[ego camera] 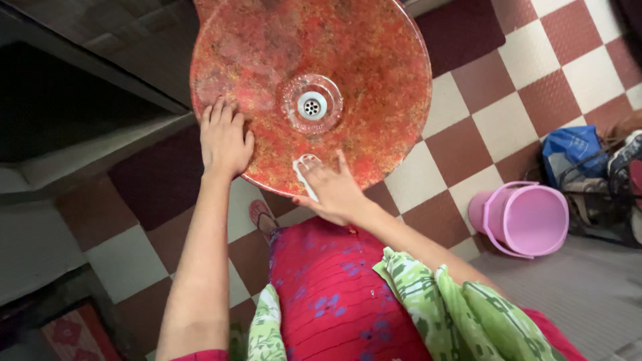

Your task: The person scrubs a red speckled bathroom sink using a white cloth and a sponge. They wipe the basin, the faucet, and the surrounding countertop area, then rinse the cloth under running water and continue scrubbing.

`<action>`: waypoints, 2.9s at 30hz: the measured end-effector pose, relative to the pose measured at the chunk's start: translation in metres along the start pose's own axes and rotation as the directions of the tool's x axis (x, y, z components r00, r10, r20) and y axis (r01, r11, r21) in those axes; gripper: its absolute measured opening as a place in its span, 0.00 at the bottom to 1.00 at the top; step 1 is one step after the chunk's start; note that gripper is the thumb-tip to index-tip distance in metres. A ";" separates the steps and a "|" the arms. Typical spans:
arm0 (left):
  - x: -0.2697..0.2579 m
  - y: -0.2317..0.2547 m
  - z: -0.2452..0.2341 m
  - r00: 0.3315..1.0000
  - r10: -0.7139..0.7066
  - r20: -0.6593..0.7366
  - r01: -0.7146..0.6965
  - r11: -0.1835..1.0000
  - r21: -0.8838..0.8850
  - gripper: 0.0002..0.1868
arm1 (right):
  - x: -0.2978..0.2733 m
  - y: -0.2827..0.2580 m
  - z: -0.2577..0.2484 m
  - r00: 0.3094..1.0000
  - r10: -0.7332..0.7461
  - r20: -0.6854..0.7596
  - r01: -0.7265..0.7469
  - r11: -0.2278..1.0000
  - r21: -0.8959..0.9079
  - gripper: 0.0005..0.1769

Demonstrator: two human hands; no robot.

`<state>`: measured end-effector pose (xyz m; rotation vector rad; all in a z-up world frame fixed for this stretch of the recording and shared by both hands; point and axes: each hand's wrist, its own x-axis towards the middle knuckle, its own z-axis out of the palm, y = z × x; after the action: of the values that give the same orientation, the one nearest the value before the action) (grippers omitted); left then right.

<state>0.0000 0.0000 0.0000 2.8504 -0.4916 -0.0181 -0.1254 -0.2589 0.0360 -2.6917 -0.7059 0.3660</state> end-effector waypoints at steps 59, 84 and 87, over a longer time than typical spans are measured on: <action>-0.033 0.059 0.000 0.982 -0.145 -0.119 0.135 0.987 -0.087 0.18 | -0.020 0.037 -0.068 0.867 0.189 0.461 -0.118 0.977 -0.178 0.46; -0.034 0.064 -0.001 0.971 -0.195 -0.135 0.181 0.977 -0.111 0.16 | 0.031 0.192 -0.063 0.989 0.057 -0.138 -0.111 0.900 -0.421 0.35; -0.032 0.062 0.000 0.973 -0.181 -0.139 0.167 0.980 -0.108 0.17 | 0.054 0.177 -0.061 0.933 0.353 0.076 -0.211 0.703 -0.679 0.43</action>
<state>-0.0509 -0.0457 0.0146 2.7648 -0.2029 0.1345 0.0153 -0.3914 0.0157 -3.5133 -0.5334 0.5575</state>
